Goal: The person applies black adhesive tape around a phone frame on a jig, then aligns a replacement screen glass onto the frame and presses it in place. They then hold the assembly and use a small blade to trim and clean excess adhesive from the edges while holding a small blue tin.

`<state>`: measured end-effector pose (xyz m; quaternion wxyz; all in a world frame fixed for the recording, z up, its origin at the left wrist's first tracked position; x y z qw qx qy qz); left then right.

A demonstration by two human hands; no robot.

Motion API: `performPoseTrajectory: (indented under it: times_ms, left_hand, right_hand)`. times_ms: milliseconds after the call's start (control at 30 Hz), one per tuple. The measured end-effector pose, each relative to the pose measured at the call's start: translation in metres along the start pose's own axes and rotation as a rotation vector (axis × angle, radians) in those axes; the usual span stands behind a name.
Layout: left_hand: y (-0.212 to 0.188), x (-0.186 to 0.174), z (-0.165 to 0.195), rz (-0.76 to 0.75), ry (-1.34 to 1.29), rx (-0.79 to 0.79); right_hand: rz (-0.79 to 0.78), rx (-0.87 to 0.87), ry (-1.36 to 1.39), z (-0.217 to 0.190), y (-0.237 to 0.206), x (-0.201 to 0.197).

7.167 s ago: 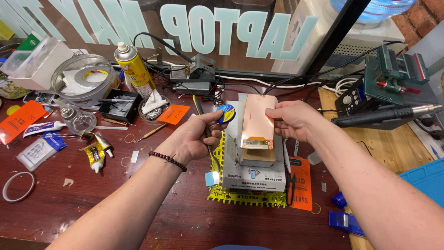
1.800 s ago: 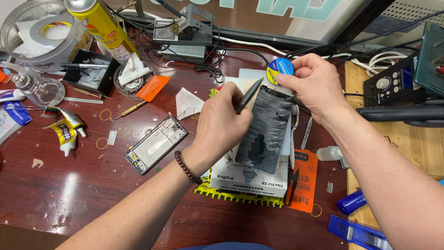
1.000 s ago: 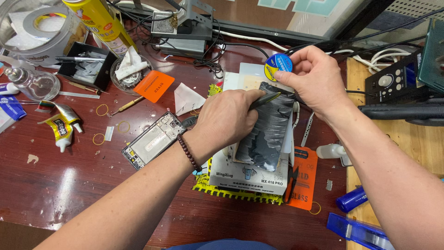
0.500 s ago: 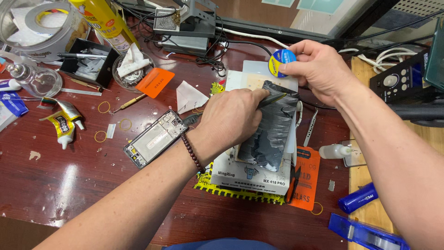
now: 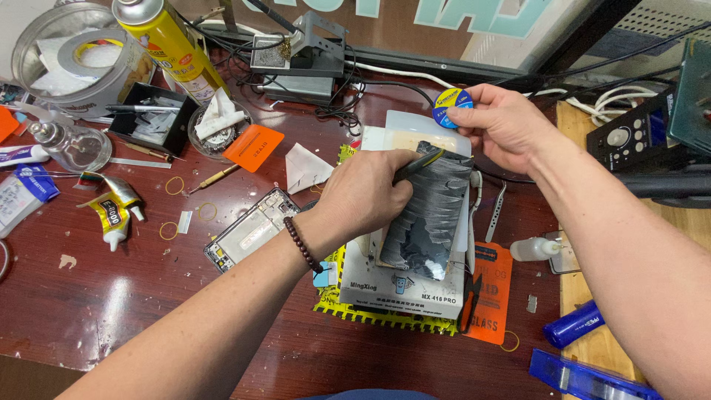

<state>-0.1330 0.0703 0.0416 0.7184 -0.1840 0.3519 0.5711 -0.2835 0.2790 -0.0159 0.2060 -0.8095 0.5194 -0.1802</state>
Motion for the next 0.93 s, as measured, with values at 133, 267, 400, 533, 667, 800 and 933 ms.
performPoseTrajectory:
  times_ms: [133,267,400,533,667,800,933]
  left_hand:
    - [0.001,-0.001,-0.002,-0.005,-0.038,0.001]
    - [-0.001,-0.001,-0.004,0.002,-0.096,-0.009]
    - [-0.003,0.001,-0.004,0.012,-0.076,-0.023]
    - [-0.003,0.001,-0.003,0.016,-0.064,-0.01]
    - [-0.003,0.0,-0.003,-0.003,-0.068,-0.029]
    - [-0.003,-0.001,-0.001,-0.003,-0.057,-0.036]
    - [-0.002,0.001,-0.003,-0.011,-0.058,-0.034]
  right_hand:
    - [-0.004,-0.005,0.02,0.002,0.001,0.0]
    - [0.015,-0.006,0.018,0.002,0.001,0.002]
    - [0.022,-0.019,-0.002,0.003,0.001,0.004]
    - [0.024,-0.014,-0.014,0.001,0.003,0.003]
    - [0.007,-0.056,-0.05,-0.002,0.007,0.004]
    - [0.035,-0.039,-0.044,-0.002,0.011,0.004]
    - [0.02,-0.056,-0.053,-0.003,0.015,0.004]
Point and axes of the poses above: each hand's wrist, its own y-axis towards the middle knuckle, its own x-axis out of the palm, z = x × y, the point moved 3 cm from there along y, towards the middle knuckle, and after that the axes turned 10 degrees about x, right-handed, at the moved point
